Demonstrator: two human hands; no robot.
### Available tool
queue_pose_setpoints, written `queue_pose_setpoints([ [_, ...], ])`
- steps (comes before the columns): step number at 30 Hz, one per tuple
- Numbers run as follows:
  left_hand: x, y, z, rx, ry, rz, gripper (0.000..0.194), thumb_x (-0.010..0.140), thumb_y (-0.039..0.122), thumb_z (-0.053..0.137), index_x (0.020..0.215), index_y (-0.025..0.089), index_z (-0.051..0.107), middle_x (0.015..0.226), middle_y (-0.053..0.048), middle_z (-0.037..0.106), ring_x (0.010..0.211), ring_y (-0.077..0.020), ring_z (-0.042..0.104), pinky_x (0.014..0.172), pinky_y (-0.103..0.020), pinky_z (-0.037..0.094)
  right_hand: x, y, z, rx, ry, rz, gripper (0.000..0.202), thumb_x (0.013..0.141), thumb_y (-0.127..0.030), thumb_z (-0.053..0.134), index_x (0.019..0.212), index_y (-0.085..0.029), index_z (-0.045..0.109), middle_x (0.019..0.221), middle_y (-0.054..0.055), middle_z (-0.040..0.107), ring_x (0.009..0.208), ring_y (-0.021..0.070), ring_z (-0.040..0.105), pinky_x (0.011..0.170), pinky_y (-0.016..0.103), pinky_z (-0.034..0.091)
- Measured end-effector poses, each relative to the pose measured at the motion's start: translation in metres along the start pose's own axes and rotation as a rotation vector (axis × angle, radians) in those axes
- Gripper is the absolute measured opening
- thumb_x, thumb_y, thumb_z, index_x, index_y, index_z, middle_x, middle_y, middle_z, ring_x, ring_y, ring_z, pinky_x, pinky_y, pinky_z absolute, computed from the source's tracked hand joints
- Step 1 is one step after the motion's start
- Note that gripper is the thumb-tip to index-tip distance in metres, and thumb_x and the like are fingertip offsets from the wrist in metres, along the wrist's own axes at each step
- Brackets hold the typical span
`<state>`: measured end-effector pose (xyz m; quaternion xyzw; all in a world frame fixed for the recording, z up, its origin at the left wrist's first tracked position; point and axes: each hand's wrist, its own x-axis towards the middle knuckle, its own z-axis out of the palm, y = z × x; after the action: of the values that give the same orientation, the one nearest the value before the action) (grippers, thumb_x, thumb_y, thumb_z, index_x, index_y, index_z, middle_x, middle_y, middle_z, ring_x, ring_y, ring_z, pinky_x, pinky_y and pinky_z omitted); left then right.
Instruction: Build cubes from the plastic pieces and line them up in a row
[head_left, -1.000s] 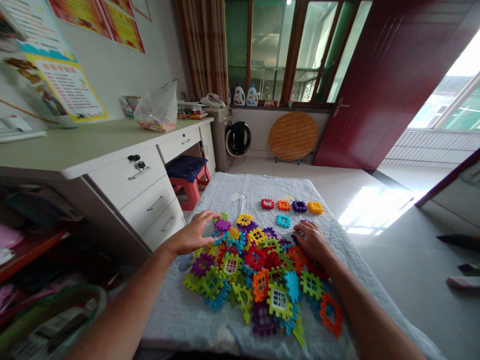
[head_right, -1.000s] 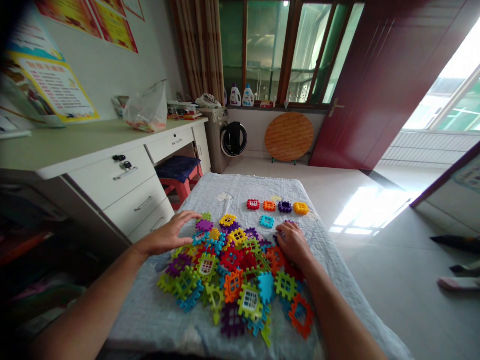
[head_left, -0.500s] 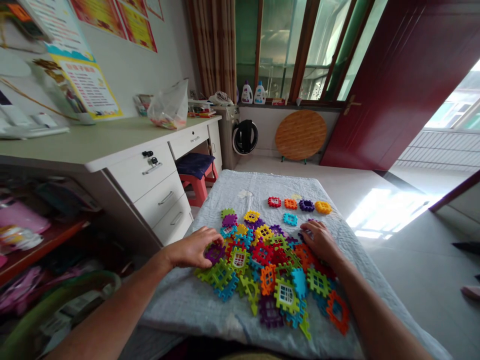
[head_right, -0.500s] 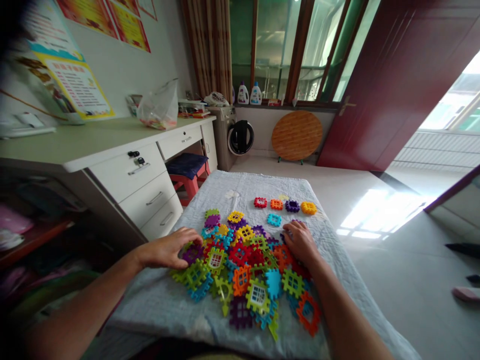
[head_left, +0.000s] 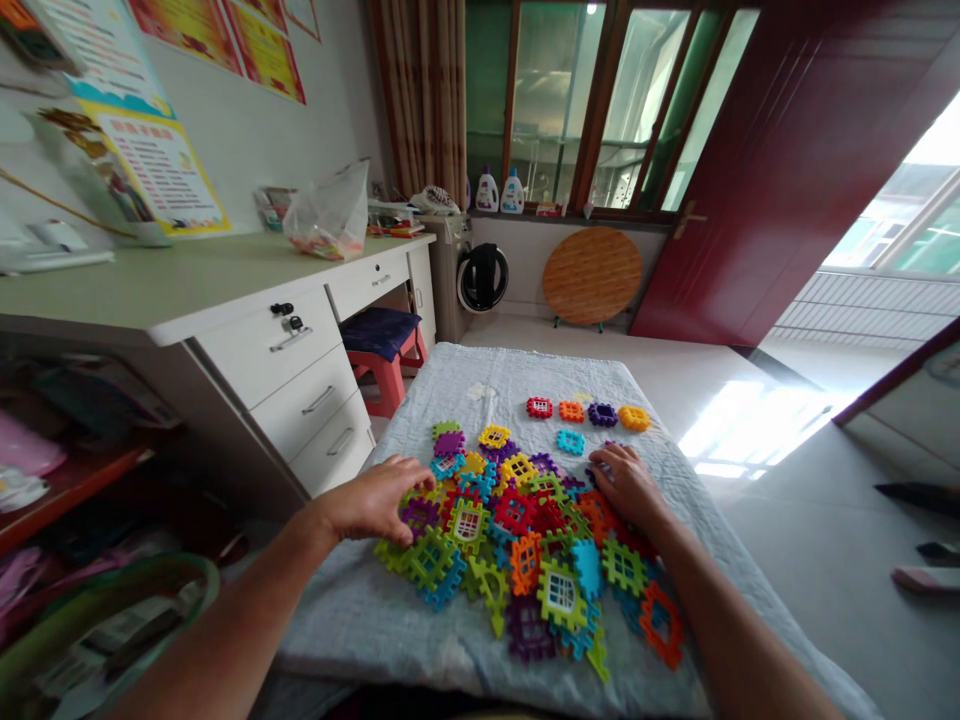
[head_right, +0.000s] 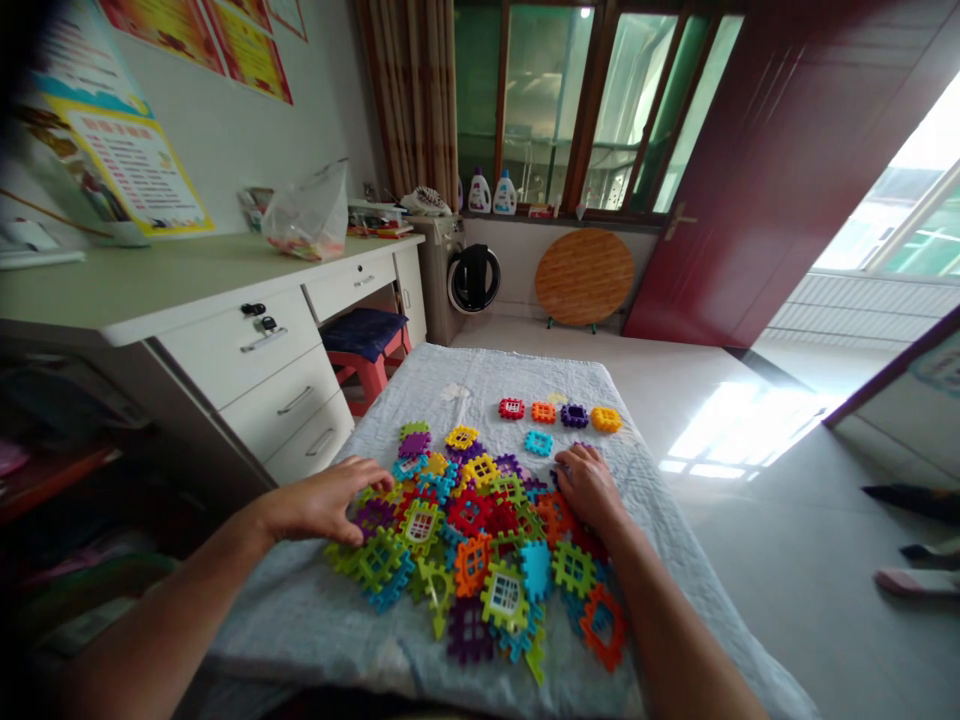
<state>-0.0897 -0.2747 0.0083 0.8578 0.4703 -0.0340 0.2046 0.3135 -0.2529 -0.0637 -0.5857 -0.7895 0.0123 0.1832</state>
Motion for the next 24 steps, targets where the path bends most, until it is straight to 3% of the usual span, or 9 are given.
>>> queue_pose_setpoints([
  [8, -0.002, 0.007, 0.013, 0.022, 0.094, 0.053, 0.039, 0.060, 0.017, 0.057, 0.099, 0.021, 0.057, 0.100, -0.004, 0.057, 0.096, -0.0221, 0.053, 0.087, -0.031, 0.040, 0.007, -0.028, -0.005, -0.117, -0.088, 0.126, 0.020, 0.087, -0.019, 0.044, 0.089, -0.021, 0.064, 0.091, 0.005, 0.062, 0.090, 0.0183, 0.054, 0.083, 0.028, 0.034],
  [13, 0.007, 0.003, -0.002, -0.033, 0.210, 0.090, 0.038, 0.063, 0.019, 0.058, 0.101, 0.021, 0.056, 0.102, -0.003, 0.057, 0.098, -0.0209, 0.053, 0.089, -0.030, 0.041, 0.009, -0.026, 0.005, -0.092, -0.065, 0.116, 0.022, 0.087, -0.019, 0.045, 0.092, -0.021, 0.066, 0.094, 0.006, 0.061, 0.090, 0.0179, 0.053, 0.083, 0.027, 0.034],
  [17, 0.038, -0.007, -0.015, -0.033, 0.319, 0.064, 0.048, 0.064, 0.022, 0.060, 0.112, 0.019, 0.053, 0.107, -0.006, 0.055, 0.102, -0.0217, 0.053, 0.091, -0.029, 0.041, 0.006, -0.020, 0.010, -0.052, -0.027, 0.090, 0.022, 0.087, -0.021, 0.046, 0.095, -0.020, 0.066, 0.095, 0.006, 0.061, 0.092, 0.0183, 0.052, 0.085, 0.027, 0.034],
  [19, 0.058, -0.012, -0.017, -0.002, 0.301, 0.013, 0.052, 0.062, 0.025, 0.063, 0.113, 0.018, 0.055, 0.108, -0.008, 0.054, 0.102, -0.0233, 0.053, 0.090, -0.030, 0.042, 0.005, -0.019, 0.009, -0.036, -0.015, 0.081, 0.022, 0.088, -0.022, 0.045, 0.095, -0.020, 0.066, 0.094, 0.006, 0.060, 0.091, 0.0185, 0.052, 0.085, 0.028, 0.035],
  [24, 0.093, -0.025, -0.019, 0.120, 0.131, -0.136, 0.060, 0.052, 0.031, 0.073, 0.109, 0.018, 0.060, 0.108, -0.010, 0.055, 0.102, -0.0294, 0.054, 0.087, -0.034, 0.044, 0.003, -0.021, 0.007, -0.011, -0.001, 0.066, 0.020, 0.088, -0.023, 0.046, 0.091, -0.021, 0.066, 0.092, 0.006, 0.060, 0.091, 0.0193, 0.052, 0.084, 0.029, 0.037],
])
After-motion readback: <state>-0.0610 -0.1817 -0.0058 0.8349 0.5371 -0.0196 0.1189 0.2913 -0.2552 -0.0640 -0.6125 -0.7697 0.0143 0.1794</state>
